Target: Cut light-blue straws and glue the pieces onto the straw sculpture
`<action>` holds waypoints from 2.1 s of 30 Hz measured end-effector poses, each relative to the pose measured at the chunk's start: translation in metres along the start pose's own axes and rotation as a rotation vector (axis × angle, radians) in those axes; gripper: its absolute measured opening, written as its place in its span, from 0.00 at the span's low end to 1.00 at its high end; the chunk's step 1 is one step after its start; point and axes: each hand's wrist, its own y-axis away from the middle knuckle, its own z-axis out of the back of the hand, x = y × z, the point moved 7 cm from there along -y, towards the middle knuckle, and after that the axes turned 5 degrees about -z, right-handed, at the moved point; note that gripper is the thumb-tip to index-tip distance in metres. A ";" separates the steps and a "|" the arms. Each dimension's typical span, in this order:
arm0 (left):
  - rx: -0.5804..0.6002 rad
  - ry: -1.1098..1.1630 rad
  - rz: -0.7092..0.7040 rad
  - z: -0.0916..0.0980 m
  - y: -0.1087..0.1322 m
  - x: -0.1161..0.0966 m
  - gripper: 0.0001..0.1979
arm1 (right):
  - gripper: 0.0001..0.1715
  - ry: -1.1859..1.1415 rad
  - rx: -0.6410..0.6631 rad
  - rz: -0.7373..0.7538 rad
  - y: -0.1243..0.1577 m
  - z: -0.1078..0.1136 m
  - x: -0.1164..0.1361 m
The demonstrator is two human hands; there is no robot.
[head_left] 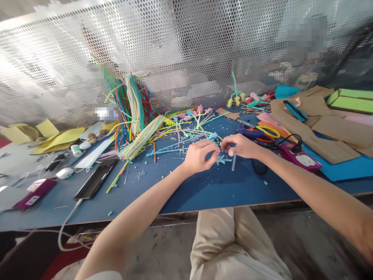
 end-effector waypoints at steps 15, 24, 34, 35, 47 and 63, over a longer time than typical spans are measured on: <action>-0.122 -0.006 -0.079 0.005 -0.003 -0.018 0.03 | 0.34 0.097 -0.006 0.080 0.001 -0.001 0.005; -0.118 -0.034 -0.081 0.005 -0.003 -0.018 0.05 | 0.34 0.117 -0.001 0.063 0.000 -0.002 0.003; -0.118 -0.059 -0.060 0.005 -0.003 -0.016 0.05 | 0.33 0.158 -0.005 0.075 -0.001 -0.003 0.002; -0.118 -0.066 -0.056 0.005 -0.003 -0.016 0.06 | 0.33 0.163 -0.007 0.079 -0.001 -0.003 0.002; -0.105 0.001 0.020 0.002 -0.001 -0.008 0.06 | 0.29 0.207 -0.037 0.072 -0.001 0.001 -0.001; -0.083 0.037 0.017 0.003 -0.002 -0.004 0.06 | 0.25 0.223 -0.038 0.063 0.000 0.001 0.002</action>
